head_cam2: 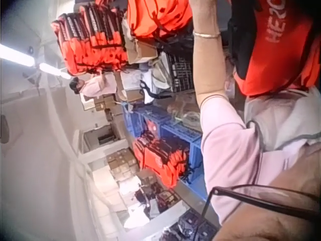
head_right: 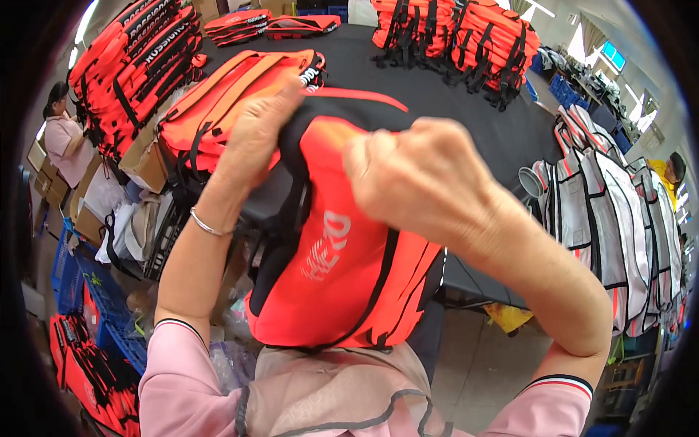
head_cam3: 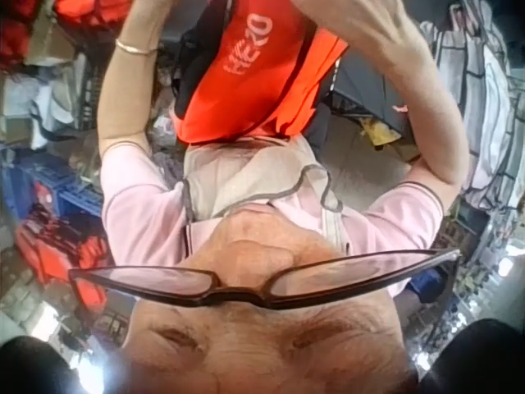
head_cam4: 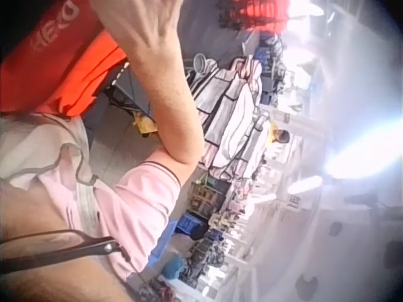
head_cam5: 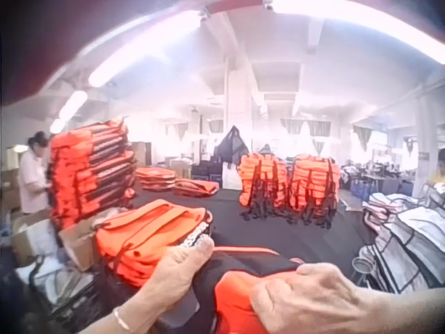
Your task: Folding, inspecting, and organizing athletic backpack style bags at a manufacturing workstation.
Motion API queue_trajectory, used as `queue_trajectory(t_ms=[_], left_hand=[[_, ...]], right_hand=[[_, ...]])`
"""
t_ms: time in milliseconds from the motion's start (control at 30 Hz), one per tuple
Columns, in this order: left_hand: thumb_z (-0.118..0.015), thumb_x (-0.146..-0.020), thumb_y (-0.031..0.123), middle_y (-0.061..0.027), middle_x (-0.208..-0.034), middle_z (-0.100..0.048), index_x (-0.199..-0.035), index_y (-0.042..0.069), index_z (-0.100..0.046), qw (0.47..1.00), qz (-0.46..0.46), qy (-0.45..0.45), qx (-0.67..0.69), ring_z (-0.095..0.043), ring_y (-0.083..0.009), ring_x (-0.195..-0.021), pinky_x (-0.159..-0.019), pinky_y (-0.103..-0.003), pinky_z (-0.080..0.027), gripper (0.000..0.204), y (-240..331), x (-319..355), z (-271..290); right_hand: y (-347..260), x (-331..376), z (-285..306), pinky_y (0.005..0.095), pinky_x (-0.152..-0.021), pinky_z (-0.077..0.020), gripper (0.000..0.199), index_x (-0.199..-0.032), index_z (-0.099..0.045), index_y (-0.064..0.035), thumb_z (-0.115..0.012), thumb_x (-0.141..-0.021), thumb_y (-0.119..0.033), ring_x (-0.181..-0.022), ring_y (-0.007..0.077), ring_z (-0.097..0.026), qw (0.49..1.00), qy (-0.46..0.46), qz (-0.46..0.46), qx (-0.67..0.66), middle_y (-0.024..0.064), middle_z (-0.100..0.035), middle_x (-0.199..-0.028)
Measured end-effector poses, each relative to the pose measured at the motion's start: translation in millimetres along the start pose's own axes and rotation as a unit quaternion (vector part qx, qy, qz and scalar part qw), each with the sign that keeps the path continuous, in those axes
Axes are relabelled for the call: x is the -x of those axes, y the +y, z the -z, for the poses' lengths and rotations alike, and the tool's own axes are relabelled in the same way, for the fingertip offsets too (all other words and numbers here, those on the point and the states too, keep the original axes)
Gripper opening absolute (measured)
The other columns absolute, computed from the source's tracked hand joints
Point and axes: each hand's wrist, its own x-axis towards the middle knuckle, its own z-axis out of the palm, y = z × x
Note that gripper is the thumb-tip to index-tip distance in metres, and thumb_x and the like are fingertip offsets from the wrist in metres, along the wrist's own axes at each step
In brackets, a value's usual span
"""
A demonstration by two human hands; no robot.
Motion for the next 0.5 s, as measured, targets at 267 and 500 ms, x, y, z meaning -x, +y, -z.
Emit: queue_trajectory(t_ms=[267,500], left_hand=[[-0.050,-0.093,0.063,-0.0066,-0.122,-0.065,-0.137,0.007,-0.052,0.852,0.242,0.000,0.463,-0.062,-0.0186,-0.108,-0.097,-0.034,-0.048,0.072,-104.2,85.1,98.7],[-0.057,-0.097,0.039,-0.0064,-0.135,-0.058,-0.133,0.002,-0.055,0.947,0.203,0.045,0.243,-0.053,-0.0185,-0.122,-0.107,-0.036,-0.038,0.051,-184.3,108.1,93.3]], right_hand=[[92.9,-44.6,38.9,0.0463,-0.070,-0.0531,0.021,-0.086,-0.070,-0.0027,-0.057,-0.085,-0.019,-0.077,0.0400,-0.067,0.976,-0.079,-0.201,0.035,0.0253,-0.066,-0.080],[120.9,-54.3,-170.3,0.0449,-0.075,-0.0534,0.029,-0.092,-0.067,0.0007,-0.065,-0.086,-0.027,-0.086,0.0382,-0.067,0.955,-0.024,-0.216,-0.204,0.0246,-0.066,-0.091]])
